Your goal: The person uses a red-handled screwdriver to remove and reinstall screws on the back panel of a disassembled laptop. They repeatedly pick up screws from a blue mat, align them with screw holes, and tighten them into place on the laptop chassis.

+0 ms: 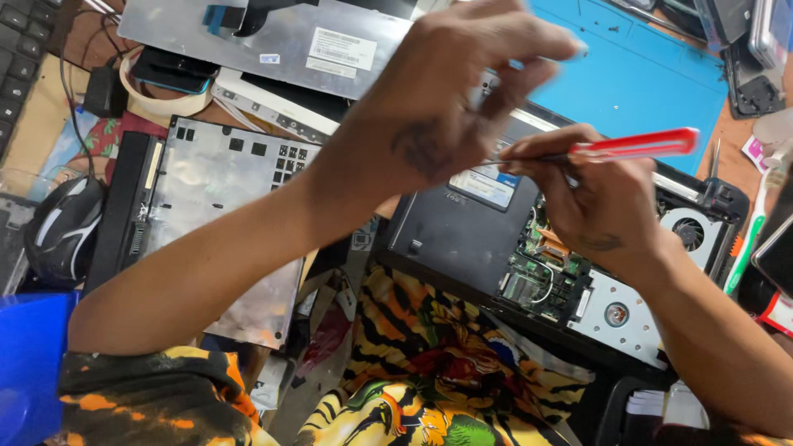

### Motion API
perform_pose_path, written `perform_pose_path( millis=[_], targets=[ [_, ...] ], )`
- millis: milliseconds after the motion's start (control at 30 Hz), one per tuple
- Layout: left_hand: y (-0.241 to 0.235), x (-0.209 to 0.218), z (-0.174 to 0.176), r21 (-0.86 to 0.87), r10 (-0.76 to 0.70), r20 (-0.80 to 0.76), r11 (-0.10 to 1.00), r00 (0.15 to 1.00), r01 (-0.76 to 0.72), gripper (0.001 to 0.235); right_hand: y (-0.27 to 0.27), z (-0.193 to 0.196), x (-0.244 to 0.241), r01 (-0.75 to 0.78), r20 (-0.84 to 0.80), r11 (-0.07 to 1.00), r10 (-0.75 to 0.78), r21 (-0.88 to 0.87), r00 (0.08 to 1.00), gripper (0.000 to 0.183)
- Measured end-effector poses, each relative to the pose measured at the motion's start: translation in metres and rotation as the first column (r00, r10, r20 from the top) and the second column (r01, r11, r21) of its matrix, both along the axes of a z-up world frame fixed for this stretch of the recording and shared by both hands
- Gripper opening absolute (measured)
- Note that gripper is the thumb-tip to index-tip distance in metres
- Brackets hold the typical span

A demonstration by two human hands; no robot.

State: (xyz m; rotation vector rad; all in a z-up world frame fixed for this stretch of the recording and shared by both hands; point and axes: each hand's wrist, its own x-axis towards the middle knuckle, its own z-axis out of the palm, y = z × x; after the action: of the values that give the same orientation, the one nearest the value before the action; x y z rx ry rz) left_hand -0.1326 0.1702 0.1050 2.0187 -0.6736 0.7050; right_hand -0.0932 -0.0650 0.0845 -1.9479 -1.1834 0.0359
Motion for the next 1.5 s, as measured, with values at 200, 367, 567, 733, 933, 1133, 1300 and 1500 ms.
perform_pose_path(
  millis=[200, 367, 567, 733, 933, 1133, 1300, 1500],
  targets=[
    [-0.019, -0.032, 0.021, -0.020, -0.084, -0.013, 0.996, 0.996, 0.084, 0.025, 0.018, -0.006, -0.004, -0.009, 0.212, 1.000, 0.010, -0.006, 0.977, 0.014],
    [-0.011, -0.035, 0.016, -0.029, -0.119, 0.053, 0.992, 0.991, 0.121, 0.032, 0.017, -0.015, -0.004, -0.002, 0.135, 1.000, 0.004, -0.018, 0.991, 0.010],
    [0.003, -0.027, 0.021, -0.130, -0.296, 0.035, 0.946, 0.955, 0.298, 0.046, 0.027, -0.009, -0.011, 0.201, 0.186, 0.967, -0.171, -0.156, 0.968, 0.015],
    [0.008, -0.026, 0.025, -0.301, -0.335, -0.308, 0.922, 0.891, 0.243, 0.045, 0.036, 0.000, -0.015, 0.164, 0.149, 0.979, -0.146, -0.121, 0.978, 0.013],
    [0.002, -0.021, 0.025, -0.108, -0.282, 0.094, 0.951, 0.955, 0.291, 0.036, 0.033, 0.008, -0.016, 0.157, 0.216, 0.969, -0.114, -0.193, 0.970, 0.012],
    [0.009, -0.031, 0.032, -0.050, -0.259, 0.043, 0.964, 0.965, 0.261, 0.028, 0.039, 0.008, -0.011, 0.151, 0.240, 0.966, -0.099, -0.210, 0.966, 0.018],
    [0.016, -0.036, 0.038, -0.065, -0.269, 0.079, 0.959, 0.960, 0.274, 0.033, 0.043, 0.011, -0.013, 0.062, 0.269, 0.995, -0.040, -0.075, 0.962, 0.010],
    [0.015, -0.041, 0.044, -0.098, -0.239, -0.047, 0.967, 0.970, 0.233, 0.030, 0.042, 0.004, -0.007, 0.127, 0.159, 0.974, -0.098, -0.186, 0.982, 0.010]
  ],
)
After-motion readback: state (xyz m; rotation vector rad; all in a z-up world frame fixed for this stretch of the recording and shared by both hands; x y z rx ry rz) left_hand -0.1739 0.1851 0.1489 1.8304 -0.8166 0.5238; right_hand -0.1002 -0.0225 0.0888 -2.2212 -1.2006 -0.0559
